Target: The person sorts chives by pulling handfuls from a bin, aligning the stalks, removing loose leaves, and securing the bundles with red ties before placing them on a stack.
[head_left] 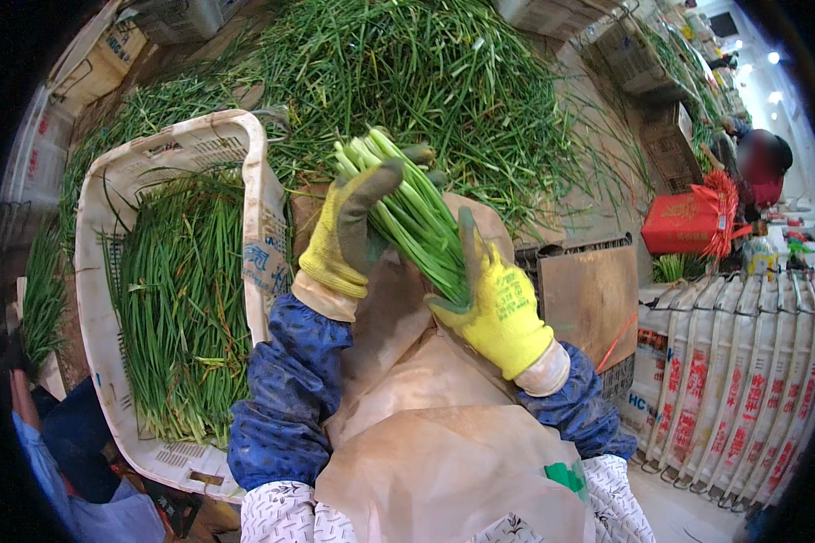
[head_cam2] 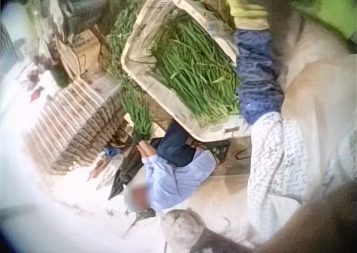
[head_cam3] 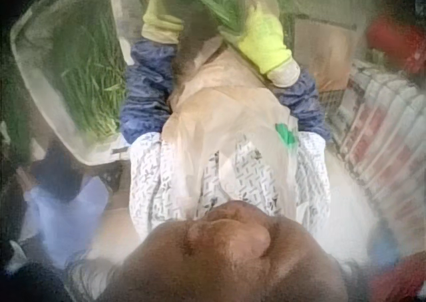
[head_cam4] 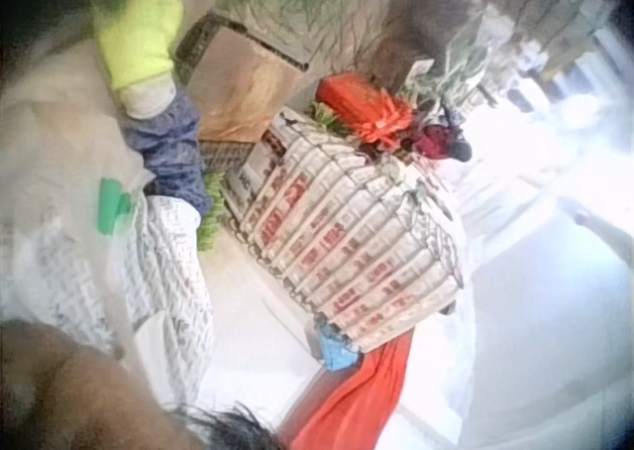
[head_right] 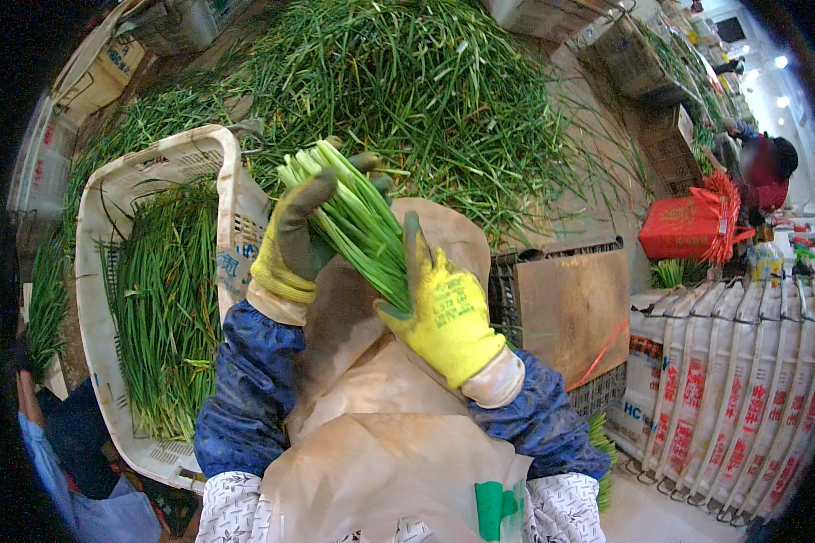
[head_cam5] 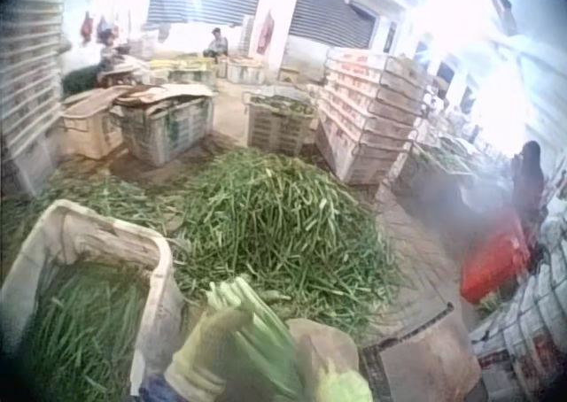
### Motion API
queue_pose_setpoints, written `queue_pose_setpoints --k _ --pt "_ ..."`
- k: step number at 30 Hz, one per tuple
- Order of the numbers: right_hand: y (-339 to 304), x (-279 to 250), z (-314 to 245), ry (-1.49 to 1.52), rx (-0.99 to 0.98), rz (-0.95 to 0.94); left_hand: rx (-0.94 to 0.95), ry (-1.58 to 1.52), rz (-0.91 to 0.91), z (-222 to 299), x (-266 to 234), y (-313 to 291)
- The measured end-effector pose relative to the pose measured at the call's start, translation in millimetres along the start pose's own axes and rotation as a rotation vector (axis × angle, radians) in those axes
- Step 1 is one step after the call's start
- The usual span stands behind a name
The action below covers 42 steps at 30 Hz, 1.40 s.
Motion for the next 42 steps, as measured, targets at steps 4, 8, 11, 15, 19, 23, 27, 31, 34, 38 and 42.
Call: queue_pose_setpoints --k 4,8,11,15,19,23,27,31,34,38,42 --pt "-0.5 -22.8 -3.8 0.234 -0.148 -0.067 0.102 0.019 -0.106 8.3 -1.5 -1.6" --pt "9.5 -57.3 14.8 0.235 0.088 0.014 0.089 0.073 -0.142 15.7 4.6 -4.9" --pt "33.8 -91.4 7.6 0.315 -0.107 0.226 0.067 0.127 -0.175 11.0 15.6 -4.2" --pt "101.0 -97.1 -34.2 0.247 -0.581 0.358 0.061 0.166 -0.191 13.2 24.3 -3.9" --pt "130.1 -54.1 -71.3 -0.036 -0.891 0.016 0.047 0.085 -0.064 3.4 23.1 -3.9" --pt "122.4 -64.4 -54.7 0.016 -0.919 0.202 0.051 0.021 -0.138 7.4 11.9 -2.6" --pt "68.5 -45.5 -20.1 0.638 -0.089 0.066 0.138 -0.167 -0.131 10.4 5.6 0.2" --pt "41.6 -2.8 23.9 1.235 0.454 0.114 0.109 -0.253 -0.196 -0.6 9.5 -2.5" --pt "38.4 -5.3 31.5 1.043 0.42 0.15 0.087 -0.267 -0.223 -3.1 10.8 -3.6" --pt "41.1 0.7 32.0 0.899 0.381 0.16 0.138 -0.242 -0.285 5.0 9.4 -7.8" --pt "45.6 8.5 5.8 1.179 0.444 0.013 0.137 -0.23 -0.246 5.2 -0.6 -6.4"
Point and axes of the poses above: each hand's wrist, its own y-axis towards the middle knuckle, its own x-axis out of the palm, z = x × y, the point moved 6 cm from there along y, towards the middle knuckle, and after that the axes turned 3 degrees about z, right-handed, at the moved point
